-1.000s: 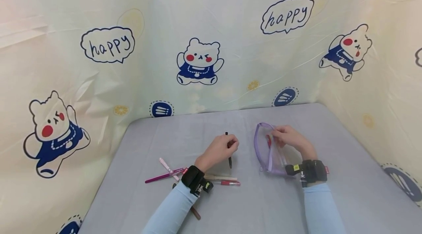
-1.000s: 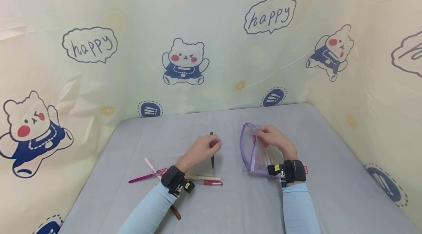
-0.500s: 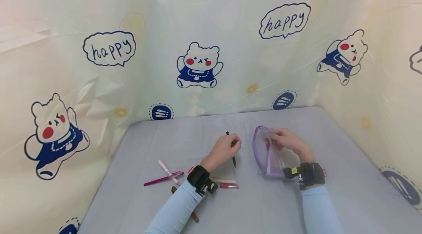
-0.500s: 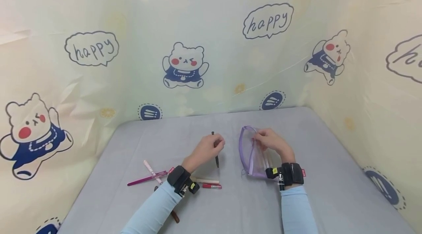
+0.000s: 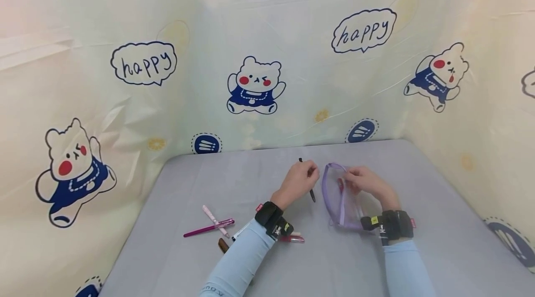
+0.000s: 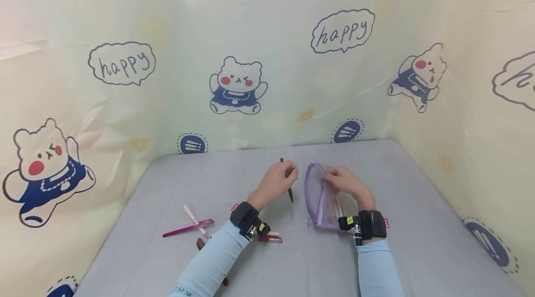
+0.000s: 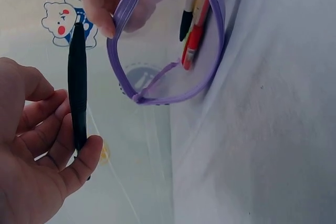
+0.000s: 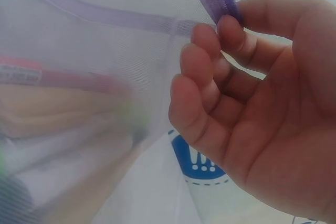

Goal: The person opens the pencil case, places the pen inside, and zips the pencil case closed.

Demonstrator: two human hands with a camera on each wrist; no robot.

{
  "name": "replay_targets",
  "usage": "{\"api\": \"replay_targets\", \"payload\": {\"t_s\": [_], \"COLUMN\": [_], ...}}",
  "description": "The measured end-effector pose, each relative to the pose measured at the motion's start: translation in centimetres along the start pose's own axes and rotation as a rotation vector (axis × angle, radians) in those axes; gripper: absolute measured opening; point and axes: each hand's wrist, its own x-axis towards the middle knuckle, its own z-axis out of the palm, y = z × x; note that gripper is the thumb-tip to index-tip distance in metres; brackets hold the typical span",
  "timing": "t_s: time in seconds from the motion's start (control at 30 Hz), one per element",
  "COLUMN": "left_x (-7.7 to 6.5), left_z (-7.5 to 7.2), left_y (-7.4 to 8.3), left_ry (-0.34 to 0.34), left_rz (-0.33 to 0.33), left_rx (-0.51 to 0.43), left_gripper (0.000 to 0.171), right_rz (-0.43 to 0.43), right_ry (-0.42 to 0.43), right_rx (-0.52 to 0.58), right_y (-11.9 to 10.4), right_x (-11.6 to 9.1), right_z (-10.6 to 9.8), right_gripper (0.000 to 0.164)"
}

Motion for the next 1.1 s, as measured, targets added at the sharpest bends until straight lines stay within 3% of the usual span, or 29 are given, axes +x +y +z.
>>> {"api": "replay_targets", "payload": {"t_s": [0.3,0.47,0.67,1.1], "left_x": [0.3,0.1,0.7,0.9], "left_z": [1.0,1.5,2.2,3.8], "left_y": [0.7,1.1,1.7,2.5], "left_ry": [0.001,-0.004,0.0,-0.03], "left_rz": [-0.026,-0.051,-0.071,-0.057], "left_rx": [-0.05,-0.079,-0.062,-0.071], "left_gripper": [0.017,0.016,0.019,0.015], "right_rz": [0.013,0.021,0.013,-0.015], "right_ry": [0.006,-0.02,-0.006,-0.002], "right_rx": [-0.024,-0.019,-0.008,0.008], "right_y": [0.3,-2.1,0.2,0.2], "right_x": [0.1,-1.3,-0.3,0.0], "right_z": [0.1,0.1,-0.1,-0.3], "right_gripper": [0.027,0.027,0.027,0.026]}}
